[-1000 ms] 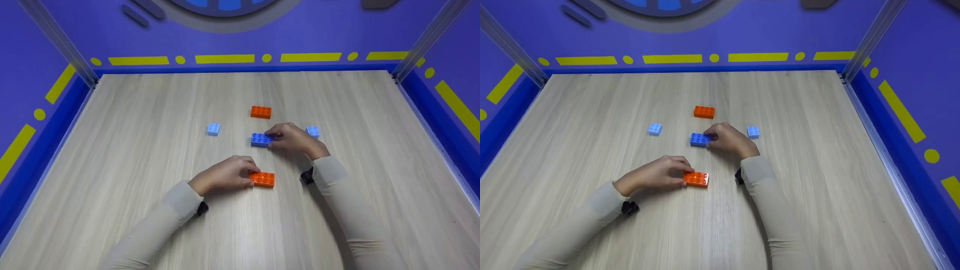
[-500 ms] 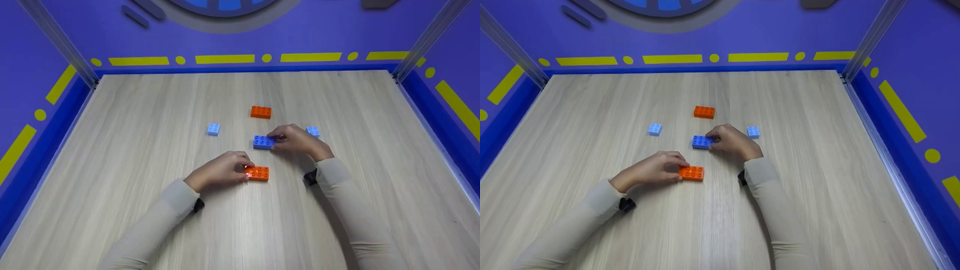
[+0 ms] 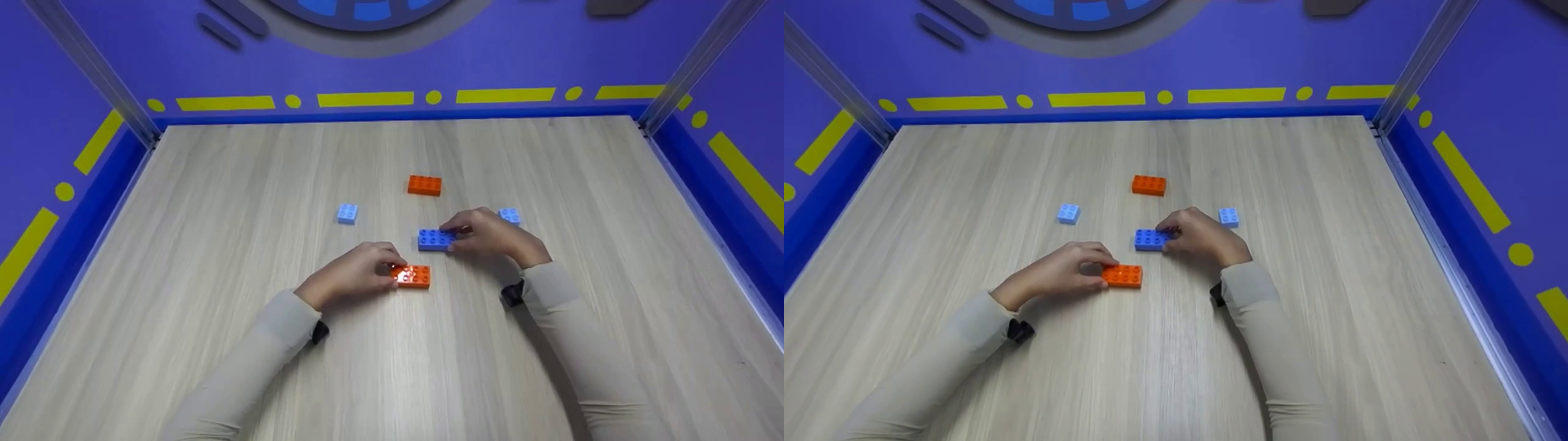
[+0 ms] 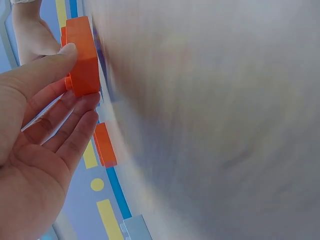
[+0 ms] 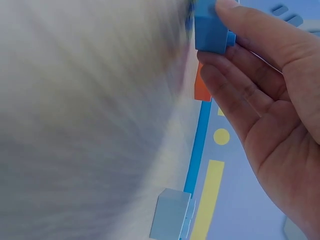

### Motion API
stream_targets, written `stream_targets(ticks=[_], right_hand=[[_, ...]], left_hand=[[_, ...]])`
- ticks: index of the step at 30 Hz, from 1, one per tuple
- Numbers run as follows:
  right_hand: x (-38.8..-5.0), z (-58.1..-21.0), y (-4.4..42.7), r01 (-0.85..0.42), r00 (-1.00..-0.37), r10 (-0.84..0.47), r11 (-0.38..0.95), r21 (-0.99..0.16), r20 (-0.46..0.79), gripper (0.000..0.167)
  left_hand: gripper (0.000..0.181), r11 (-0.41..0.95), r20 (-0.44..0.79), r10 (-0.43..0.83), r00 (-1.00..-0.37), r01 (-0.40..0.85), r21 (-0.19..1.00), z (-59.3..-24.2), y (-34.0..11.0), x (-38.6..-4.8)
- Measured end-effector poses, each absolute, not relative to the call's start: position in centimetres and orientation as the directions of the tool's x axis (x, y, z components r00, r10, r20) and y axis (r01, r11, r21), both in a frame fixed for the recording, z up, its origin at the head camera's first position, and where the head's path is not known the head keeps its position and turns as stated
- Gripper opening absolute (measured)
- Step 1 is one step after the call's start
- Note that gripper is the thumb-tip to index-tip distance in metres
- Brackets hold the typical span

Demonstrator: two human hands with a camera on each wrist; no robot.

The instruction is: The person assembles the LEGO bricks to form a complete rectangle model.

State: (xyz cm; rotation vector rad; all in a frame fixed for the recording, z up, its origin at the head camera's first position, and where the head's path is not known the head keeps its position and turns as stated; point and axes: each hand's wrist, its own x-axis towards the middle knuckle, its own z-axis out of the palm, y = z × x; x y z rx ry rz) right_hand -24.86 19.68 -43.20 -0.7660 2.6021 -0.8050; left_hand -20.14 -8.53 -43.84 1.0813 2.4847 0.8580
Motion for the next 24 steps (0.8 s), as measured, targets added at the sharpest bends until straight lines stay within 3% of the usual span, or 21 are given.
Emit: stream_targets(ticks=[24], right_hand=[[-23.8,-43.4,21.0,-0.391,-0.8,-0.584,0.679,-0.621,-0.135,0.038]], left_hand=[[0.032,0.615,-0.078,0.66,-0.747,0.479,0.626,-43.9,-8.8,-21.0]])
